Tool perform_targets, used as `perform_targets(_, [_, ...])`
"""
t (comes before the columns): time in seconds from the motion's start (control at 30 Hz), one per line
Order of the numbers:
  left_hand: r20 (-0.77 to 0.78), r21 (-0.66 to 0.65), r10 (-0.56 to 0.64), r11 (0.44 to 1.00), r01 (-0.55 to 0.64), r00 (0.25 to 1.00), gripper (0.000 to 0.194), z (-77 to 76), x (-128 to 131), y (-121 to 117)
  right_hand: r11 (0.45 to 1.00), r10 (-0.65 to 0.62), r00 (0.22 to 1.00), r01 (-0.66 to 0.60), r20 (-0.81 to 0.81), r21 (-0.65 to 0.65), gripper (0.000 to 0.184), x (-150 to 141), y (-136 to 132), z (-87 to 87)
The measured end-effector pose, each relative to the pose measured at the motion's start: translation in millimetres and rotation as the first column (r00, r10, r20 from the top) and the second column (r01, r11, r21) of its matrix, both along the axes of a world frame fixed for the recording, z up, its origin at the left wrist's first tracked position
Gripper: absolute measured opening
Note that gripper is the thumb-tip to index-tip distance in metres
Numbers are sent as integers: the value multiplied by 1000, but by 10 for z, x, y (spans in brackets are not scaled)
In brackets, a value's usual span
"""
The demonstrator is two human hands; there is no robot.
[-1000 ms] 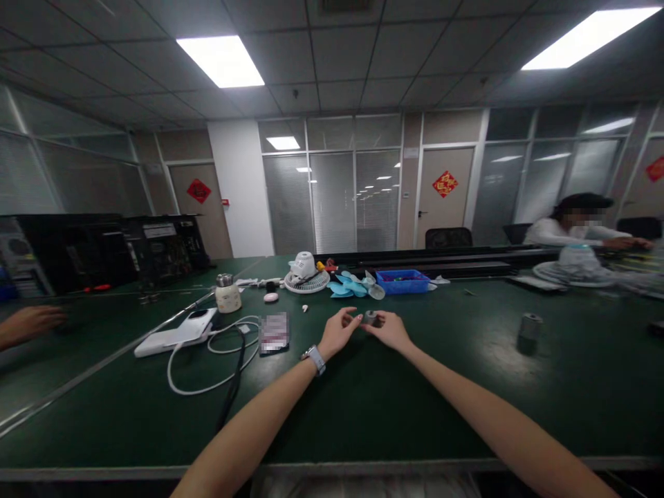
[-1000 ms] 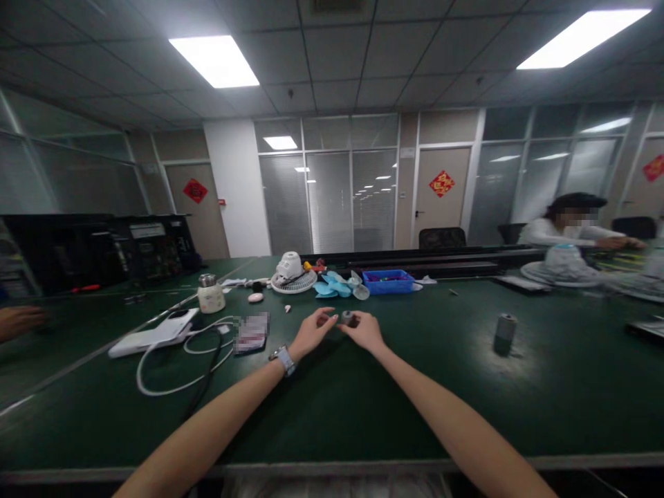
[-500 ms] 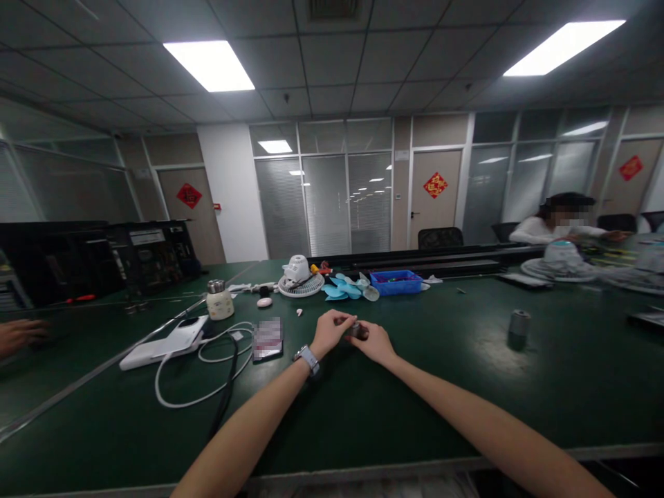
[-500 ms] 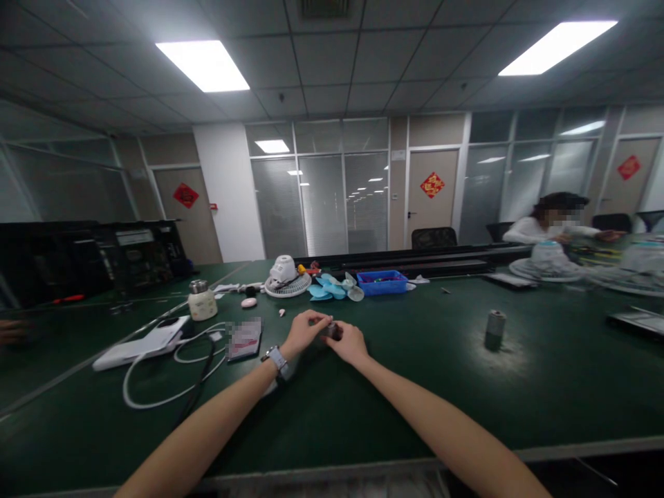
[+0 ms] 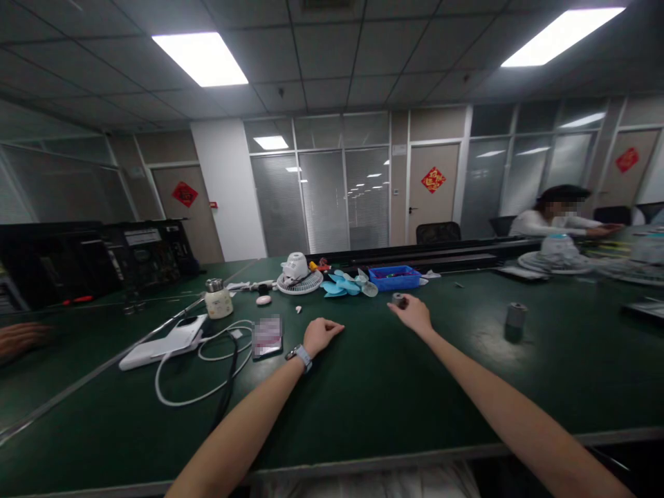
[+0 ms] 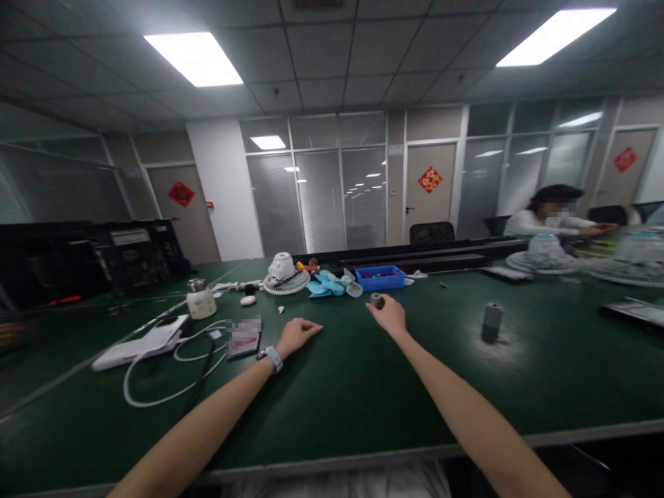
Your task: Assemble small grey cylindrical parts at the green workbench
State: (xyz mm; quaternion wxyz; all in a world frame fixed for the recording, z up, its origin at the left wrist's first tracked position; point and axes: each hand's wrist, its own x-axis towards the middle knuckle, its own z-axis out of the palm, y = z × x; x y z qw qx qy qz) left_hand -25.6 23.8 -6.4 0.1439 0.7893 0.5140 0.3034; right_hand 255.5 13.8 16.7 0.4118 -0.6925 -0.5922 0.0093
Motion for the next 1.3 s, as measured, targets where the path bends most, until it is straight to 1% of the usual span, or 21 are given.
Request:
perform_targets(0.07, [-3, 0, -3, 1000, 3, 1000, 38, 10, 7, -16, 989, -136, 989, 139, 57, -43, 39, 279, 56, 21])
perform_targets(0.13, [18, -13, -14, 1000, 14, 1000, 38, 14, 2, -13, 975, -186, 980, 193, 76, -107, 40, 466, 107, -9])
perform_targets(0.23, [116, -19, 15, 1000, -13, 993, 40, 3, -22, 29, 964, -150, 987, 160, 65, -212, 41, 589, 153, -80])
perform_targets(0.33, [255, -36, 121, 993, -116, 959, 41, -13, -49, 88, 949, -118, 992, 124, 38, -291, 47, 555, 114, -70])
perform_targets(0.4, [317, -64, 193, 981, -182, 929, 38, -17, -58, 113, 961, -174, 982, 185, 70, -207, 61, 404, 30, -12])
perform_targets(0.47, [336, -77, 245, 969, -233, 909, 34, -15, -58, 115, 984, -175, 972, 174, 155, 19, 69, 119, -83, 41])
perform_targets(0.5, [329, -77, 263, 965, -251, 907, 32, -11, -55, 108, 987, -109, 970, 81, 218, 136, 66, -67, -141, 50])
perform_targets(0.53, [318, -74, 272, 962, -263, 908, 30, -7, -51, 96, 978, 41, 958, -97, 285, 183, 59, -270, -193, 44])
perform_targets(0.57, [309, -68, 276, 961, -269, 910, 29, -2, -46, 82, 945, 213, 919, -280, 331, 169, 51, -475, -238, 22])
perform_targets(0.6, [304, -59, 278, 960, -273, 911, 28, 2, -42, 68, 895, 377, 855, -436, 357, 99, 45, -668, -272, -13])
perform_targets(0.63, [303, -52, 279, 960, -277, 911, 27, 6, -38, 55, 846, 490, 796, -533, 355, 28, 42, -838, -295, -54])
perform_targets(0.7, [305, -44, 276, 960, -277, 911, 26, 8, -31, 36, 752, 645, 699, -653, 309, -91, 35, -1073, -310, -139])
perform_targets(0.77, [298, -50, 272, 962, -270, 915, 25, 6, -25, 29, 712, 696, 668, -690, 264, -130, 31, -1162, -295, -198])
perform_targets(0.8, [291, -52, 265, 964, -261, 920, 25, 4, -23, 30, 711, 698, 672, -692, 249, -126, 30, -1162, -283, -213])
perform_targets(0.9, [269, -30, 246, 968, -247, 931, 25, -4, -16, 41, 742, 665, 709, -662, 233, -103, 31, -1034, -246, -180])
perform_targets(0.97, [256, -20, 247, 968, -250, 935, 26, -10, -16, 54, 779, 620, 745, -623, 245, -75, 32, -843, -220, -87])
perform_targets(1.07, [238, -34, 256, 966, -256, 937, 27, -21, -21, 72, 872, 453, 859, -483, 238, 81, 30, -355, -168, 122])
perform_targets(1.13, [233, -42, 254, 967, -251, 939, 28, -27, -25, 78, 924, 279, 947, -311, 161, 222, 30, 62, -124, 246])
perform_targets(1.17, [235, -46, 250, 968, -246, 939, 28, -29, -27, 79, 939, 212, 971, -233, 109, 253, 30, 264, -99, 287])
perform_targets(1.23, [245, -52, 242, 970, -237, 939, 27, -32, -29, 77, 954, 159, 986, -164, 39, 252, 32, 593, -45, 315])
perform_targets(1.3, [251, -57, 236, 972, -229, 939, 27, -33, -29, 73, 960, 182, 983, -182, 22, 213, 34, 776, 10, 280])
